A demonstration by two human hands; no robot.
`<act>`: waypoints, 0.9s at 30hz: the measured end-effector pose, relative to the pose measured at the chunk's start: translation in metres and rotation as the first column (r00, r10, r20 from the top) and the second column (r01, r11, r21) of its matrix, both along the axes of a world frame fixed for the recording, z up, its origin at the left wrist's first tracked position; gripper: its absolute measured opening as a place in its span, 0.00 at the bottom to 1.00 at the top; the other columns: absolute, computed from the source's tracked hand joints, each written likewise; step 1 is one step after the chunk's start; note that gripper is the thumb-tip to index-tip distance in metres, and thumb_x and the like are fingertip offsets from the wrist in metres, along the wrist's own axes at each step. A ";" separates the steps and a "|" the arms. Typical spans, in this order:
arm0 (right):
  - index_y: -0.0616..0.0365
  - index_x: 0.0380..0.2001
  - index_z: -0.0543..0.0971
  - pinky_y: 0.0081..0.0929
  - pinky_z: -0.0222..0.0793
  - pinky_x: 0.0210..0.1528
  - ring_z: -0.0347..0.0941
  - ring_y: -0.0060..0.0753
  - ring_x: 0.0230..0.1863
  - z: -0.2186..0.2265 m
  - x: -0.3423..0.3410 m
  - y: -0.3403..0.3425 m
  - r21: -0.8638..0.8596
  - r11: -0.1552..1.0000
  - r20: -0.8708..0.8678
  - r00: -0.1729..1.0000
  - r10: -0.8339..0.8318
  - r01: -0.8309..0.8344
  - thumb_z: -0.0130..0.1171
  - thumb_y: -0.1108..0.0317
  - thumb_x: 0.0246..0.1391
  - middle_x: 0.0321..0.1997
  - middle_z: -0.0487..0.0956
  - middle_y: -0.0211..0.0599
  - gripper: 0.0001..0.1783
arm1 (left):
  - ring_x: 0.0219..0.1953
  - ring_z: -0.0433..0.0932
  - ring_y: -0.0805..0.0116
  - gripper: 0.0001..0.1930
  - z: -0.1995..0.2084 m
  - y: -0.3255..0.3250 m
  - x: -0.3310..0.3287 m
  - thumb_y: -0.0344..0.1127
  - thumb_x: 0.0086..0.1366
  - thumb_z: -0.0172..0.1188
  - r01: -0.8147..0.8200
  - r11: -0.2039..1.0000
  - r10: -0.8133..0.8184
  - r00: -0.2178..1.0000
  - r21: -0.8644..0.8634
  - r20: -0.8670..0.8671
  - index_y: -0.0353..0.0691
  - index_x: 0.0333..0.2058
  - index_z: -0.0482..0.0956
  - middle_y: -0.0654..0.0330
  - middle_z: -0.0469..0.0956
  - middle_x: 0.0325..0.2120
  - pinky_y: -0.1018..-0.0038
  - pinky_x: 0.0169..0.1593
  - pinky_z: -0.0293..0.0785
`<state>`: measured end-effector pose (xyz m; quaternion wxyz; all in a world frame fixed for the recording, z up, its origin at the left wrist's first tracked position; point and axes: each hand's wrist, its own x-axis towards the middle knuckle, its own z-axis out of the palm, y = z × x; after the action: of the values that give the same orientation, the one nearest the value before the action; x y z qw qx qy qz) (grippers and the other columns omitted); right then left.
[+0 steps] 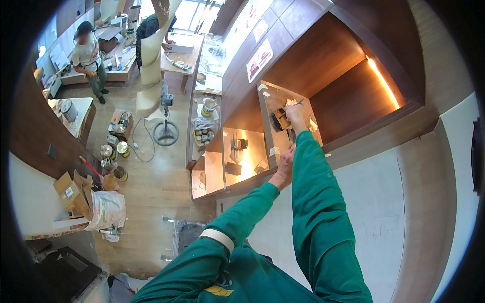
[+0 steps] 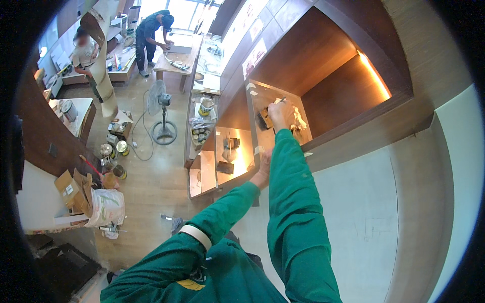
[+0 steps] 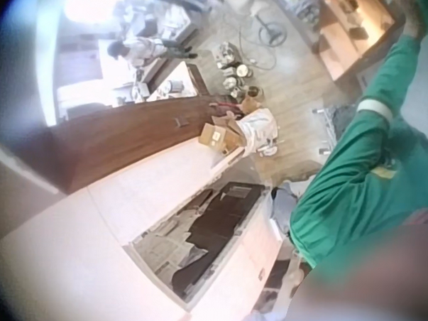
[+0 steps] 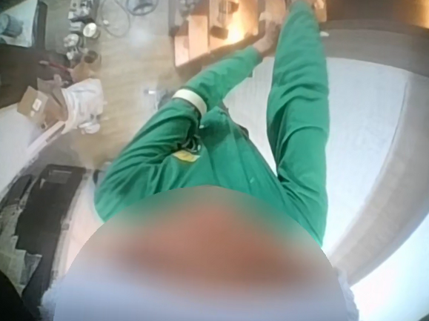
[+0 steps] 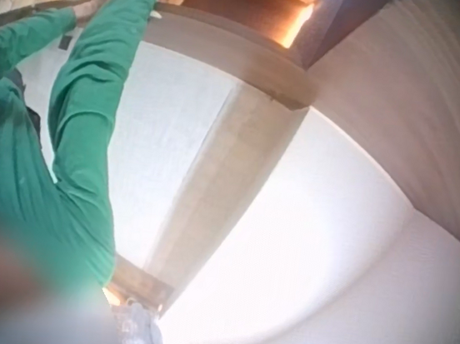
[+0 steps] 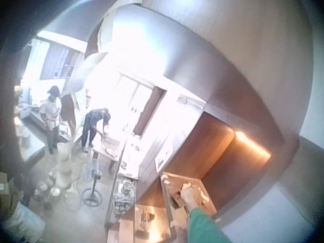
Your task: The person cleans a wooden cabinet edge with a cloth, then uses a small brush to apply a substance into a seam. They then apply masking tape along the seam to protect the adjacent surface.
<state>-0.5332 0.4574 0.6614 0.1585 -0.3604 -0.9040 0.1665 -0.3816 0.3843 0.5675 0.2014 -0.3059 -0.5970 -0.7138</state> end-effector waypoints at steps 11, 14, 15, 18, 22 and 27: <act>0.60 0.36 0.82 0.44 0.74 0.49 0.79 0.53 0.46 0.017 0.017 0.003 0.025 0.996 0.031 0.996 -0.089 0.088 0.60 0.60 0.46 0.43 0.82 0.54 0.17 | 0.33 0.77 0.51 0.10 0.000 0.014 0.010 0.35 0.56 0.60 0.078 0.992 -0.082 0.996 0.101 0.041 0.37 0.35 0.75 0.51 0.75 0.29 0.60 0.35 0.73; 0.60 0.36 0.82 0.44 0.74 0.48 0.79 0.53 0.47 0.019 0.018 0.003 0.079 0.991 0.017 0.994 -0.106 0.104 0.60 0.59 0.47 0.43 0.82 0.53 0.17 | 0.33 0.77 0.51 0.10 -0.003 0.024 0.013 0.35 0.56 0.59 0.126 0.983 -0.140 0.985 0.133 0.103 0.37 0.34 0.75 0.51 0.75 0.29 0.61 0.35 0.73; 0.60 0.36 0.82 0.45 0.74 0.48 0.79 0.53 0.47 0.025 0.020 -0.014 0.082 0.991 -0.020 0.994 -0.103 0.104 0.59 0.59 0.47 0.43 0.82 0.53 0.17 | 0.32 0.77 0.51 0.10 -0.001 0.012 0.008 0.35 0.56 0.59 0.084 0.993 -0.090 0.994 0.088 0.065 0.37 0.34 0.75 0.51 0.75 0.29 0.61 0.35 0.73; 0.60 0.36 0.82 0.45 0.74 0.47 0.79 0.54 0.46 0.055 0.034 -0.068 0.101 0.990 -0.105 0.991 -0.086 0.097 0.58 0.59 0.48 0.43 0.82 0.54 0.17 | 0.32 0.76 0.52 0.09 0.002 -0.001 0.000 0.35 0.56 0.59 -0.011 0.998 0.010 1.000 0.061 0.008 0.37 0.34 0.75 0.52 0.75 0.29 0.61 0.35 0.73; 0.61 0.37 0.82 0.46 0.73 0.48 0.79 0.55 0.46 0.016 0.016 0.001 0.071 0.993 -0.075 0.993 -0.088 0.093 0.56 0.59 0.49 0.43 0.81 0.55 0.18 | 0.34 0.77 0.49 0.12 0.002 0.010 0.009 0.36 0.55 0.61 0.072 0.997 -0.071 0.997 0.029 -0.013 0.37 0.36 0.76 0.51 0.76 0.32 0.61 0.34 0.73; 0.66 0.36 0.81 0.48 0.74 0.46 0.78 0.57 0.44 0.005 0.020 -0.012 0.126 0.992 -0.141 0.989 0.034 -0.016 0.53 0.60 0.49 0.41 0.81 0.57 0.20 | 0.34 0.77 0.55 0.16 -0.018 0.011 0.008 0.40 0.56 0.64 0.148 0.987 -0.152 0.985 0.057 0.085 0.38 0.39 0.76 0.55 0.77 0.34 0.63 0.35 0.74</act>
<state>-0.5129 0.4456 0.6668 0.2432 -0.3256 -0.9033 0.1371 -0.3732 0.3954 0.5494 0.1279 -0.3127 -0.5624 -0.7547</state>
